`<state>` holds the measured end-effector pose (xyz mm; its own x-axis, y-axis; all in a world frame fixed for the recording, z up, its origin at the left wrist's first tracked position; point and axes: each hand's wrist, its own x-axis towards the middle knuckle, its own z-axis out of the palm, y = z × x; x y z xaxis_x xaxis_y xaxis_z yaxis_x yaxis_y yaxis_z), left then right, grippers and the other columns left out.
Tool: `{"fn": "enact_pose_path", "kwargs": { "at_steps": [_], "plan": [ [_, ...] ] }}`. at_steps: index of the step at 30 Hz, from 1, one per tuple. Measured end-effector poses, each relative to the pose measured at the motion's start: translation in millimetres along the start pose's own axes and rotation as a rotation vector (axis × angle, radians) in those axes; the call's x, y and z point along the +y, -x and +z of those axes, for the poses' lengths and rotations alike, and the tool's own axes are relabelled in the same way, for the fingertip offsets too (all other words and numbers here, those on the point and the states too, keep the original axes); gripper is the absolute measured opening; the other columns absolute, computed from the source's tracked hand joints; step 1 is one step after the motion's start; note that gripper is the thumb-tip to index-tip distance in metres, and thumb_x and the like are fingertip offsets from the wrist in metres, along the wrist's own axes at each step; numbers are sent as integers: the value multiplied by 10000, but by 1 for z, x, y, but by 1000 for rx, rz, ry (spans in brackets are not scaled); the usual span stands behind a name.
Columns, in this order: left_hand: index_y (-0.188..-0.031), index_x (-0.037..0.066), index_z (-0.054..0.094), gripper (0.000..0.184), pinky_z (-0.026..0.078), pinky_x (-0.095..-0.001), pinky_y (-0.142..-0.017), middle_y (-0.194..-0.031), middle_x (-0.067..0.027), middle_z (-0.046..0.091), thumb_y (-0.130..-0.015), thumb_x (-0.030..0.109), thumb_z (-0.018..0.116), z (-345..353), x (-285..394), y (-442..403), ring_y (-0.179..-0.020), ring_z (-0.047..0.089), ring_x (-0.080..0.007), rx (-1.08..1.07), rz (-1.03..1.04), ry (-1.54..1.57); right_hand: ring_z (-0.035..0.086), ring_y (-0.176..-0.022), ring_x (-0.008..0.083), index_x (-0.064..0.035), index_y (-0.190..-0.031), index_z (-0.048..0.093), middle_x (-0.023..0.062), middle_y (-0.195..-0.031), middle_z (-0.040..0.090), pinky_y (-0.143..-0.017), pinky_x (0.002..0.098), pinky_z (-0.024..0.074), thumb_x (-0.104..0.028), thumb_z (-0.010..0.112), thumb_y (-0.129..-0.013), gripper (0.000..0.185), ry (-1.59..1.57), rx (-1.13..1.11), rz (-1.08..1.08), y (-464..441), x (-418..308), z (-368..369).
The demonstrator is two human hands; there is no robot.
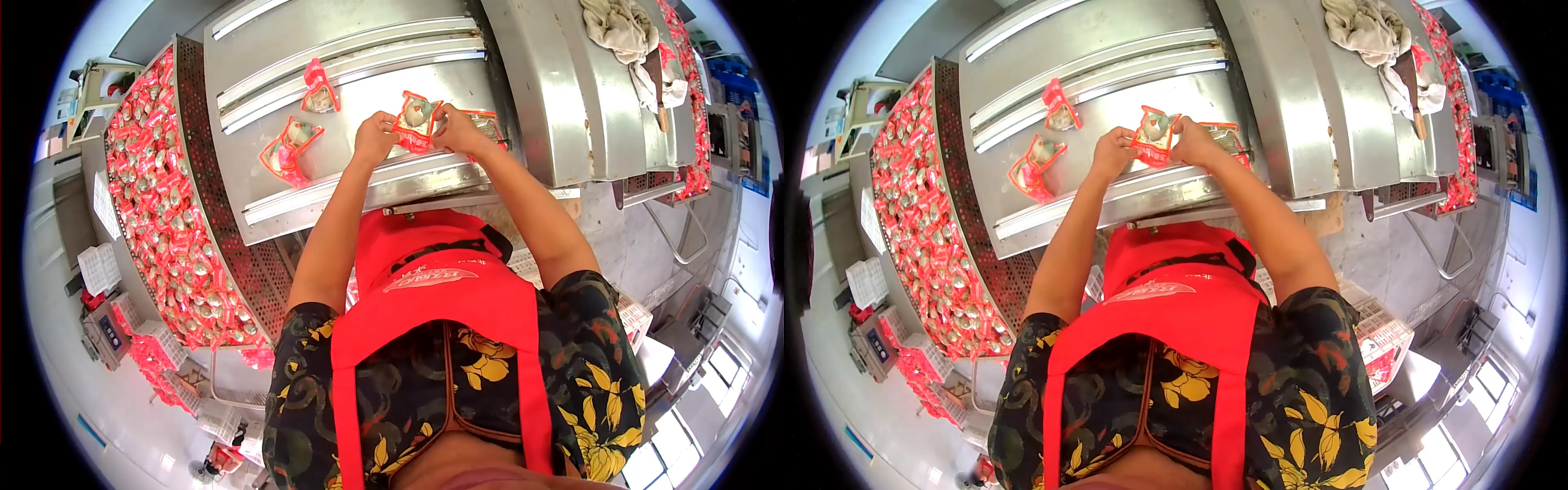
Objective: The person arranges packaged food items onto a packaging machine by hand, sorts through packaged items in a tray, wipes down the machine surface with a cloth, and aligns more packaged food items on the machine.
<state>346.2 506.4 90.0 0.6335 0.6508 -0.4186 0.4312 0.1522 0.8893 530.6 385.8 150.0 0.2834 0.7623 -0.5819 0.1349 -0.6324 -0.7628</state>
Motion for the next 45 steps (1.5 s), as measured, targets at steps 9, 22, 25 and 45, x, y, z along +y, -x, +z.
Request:
{"fn": "enact_pose_path", "kwargs": {
  "at_steps": [9,22,25,45],
  "plan": [
    [-1026,16,634,330,480,-251,-593,-774,-64,677,-732,-56,765,-8,8,8,-686,610,-104,-150,-127,191,595,-529,141,-17,-1112,469,89,-736,646,-442,297,427,41,788,-674,545,325,148,-250,-17,18,3],
    [-1014,8,625,339,495,-262,-604,-824,-88,674,-718,-59,775,-9,6,11,-702,616,-130,-167,-165,203,625,-643,169,-34,-914,531,68,-702,631,-537,325,479,80,732,-622,372,396,200,-232,-20,29,5],
    [-1019,41,618,293,376,-215,-502,-768,-19,658,-768,-26,753,-7,16,18,-595,529,-60,-189,-147,139,632,-664,181,-24,-921,528,74,-700,634,-562,331,489,73,730,-647,354,370,87,-147,-10,19,-9],
    [-857,33,739,256,360,-255,-491,-676,-2,634,-897,282,700,9,23,20,-535,424,-69,-191,-44,-58,608,-889,304,-44,-884,629,96,-918,589,-736,418,521,-109,632,-839,79,717,259,-710,83,-1,13]
  ]
}}
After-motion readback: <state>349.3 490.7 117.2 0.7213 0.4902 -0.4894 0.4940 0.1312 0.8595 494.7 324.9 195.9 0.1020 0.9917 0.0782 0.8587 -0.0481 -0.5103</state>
